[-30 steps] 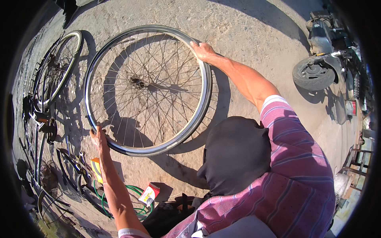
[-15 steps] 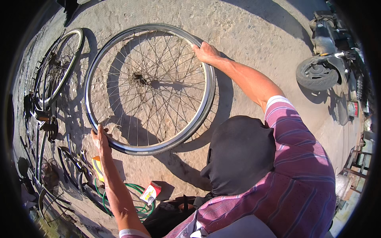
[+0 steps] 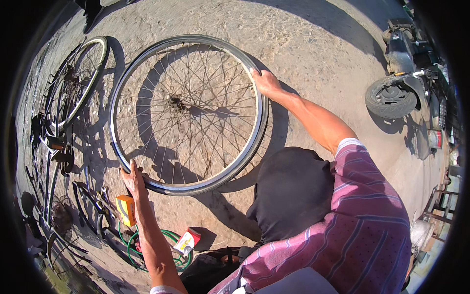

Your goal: The person removes a bicycle tire from the rim, inserts a new inner tube, and reinflates it using a hose. The person then remounts the tire onto the rim and secures it.

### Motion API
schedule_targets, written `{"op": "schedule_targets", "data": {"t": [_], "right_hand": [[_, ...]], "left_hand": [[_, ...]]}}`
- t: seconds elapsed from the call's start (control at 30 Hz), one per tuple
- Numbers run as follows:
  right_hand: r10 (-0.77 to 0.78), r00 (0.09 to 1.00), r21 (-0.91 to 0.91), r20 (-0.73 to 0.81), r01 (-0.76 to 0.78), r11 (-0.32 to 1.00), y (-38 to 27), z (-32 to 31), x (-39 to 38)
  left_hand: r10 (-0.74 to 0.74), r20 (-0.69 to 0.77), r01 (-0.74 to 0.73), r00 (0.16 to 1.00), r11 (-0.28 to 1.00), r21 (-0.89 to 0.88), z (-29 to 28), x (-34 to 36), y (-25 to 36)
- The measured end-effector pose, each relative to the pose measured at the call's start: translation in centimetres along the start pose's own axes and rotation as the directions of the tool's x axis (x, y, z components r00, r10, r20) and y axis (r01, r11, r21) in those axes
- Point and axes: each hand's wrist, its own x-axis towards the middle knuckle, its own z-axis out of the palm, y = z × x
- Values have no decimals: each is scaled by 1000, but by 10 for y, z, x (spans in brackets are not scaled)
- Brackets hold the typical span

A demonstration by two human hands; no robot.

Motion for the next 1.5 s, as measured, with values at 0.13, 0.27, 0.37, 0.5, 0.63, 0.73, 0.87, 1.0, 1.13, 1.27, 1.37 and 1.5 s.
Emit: {"op": "schedule_targets", "data": {"t": [0.13,0.27,0.37,0.5,0.63,0.73,0.87,1.0,1.13,1.27,1.37,1.5], "right_hand": [[-72,996,-100,48,76,992,-39,-10,38],[-156,979,115,129,141,983,-19,-15,44],[-78,972,566,221,-63,822,-25,-11,24],[-3,968,633,251,-162,757,-4,-11,4],[108,983,246,146,-142,959,0,-13,8],[-41,999,-73,-24,39,997,-30,-12,13],[-94,996,-116,-12,92,989,-52,-17,32],[-66,992,185,105,45,982,-22,-11,43],[19,985,564,174,-115,818,4,10,35],[70,993,392,96,-102,914,28,7,35],[29,998,101,60,-35,994,-16,-9,25],[-97,993,-177,73,109,978,-70,-29,36]], "left_hand": [[79,81,-85,994,994,67,-5,37,-16],[112,67,-123,991,973,193,-1,60,-17],[119,41,-125,992,959,255,-10,63,-17],[-90,57,84,994,991,100,0,26,-7],[-16,58,13,998,998,61,0,15,-13],[61,27,-65,998,980,189,-9,30,-19],[90,-41,-83,995,984,157,-1,66,-31],[175,49,-181,983,969,166,-8,60,-14],[118,-36,-104,992,956,275,-5,60,-21],[73,57,-79,996,989,125,0,61,-18],[85,65,-99,994,964,246,-10,52,-4],[88,44,-94,995,980,177,-11,73,-12]]}}
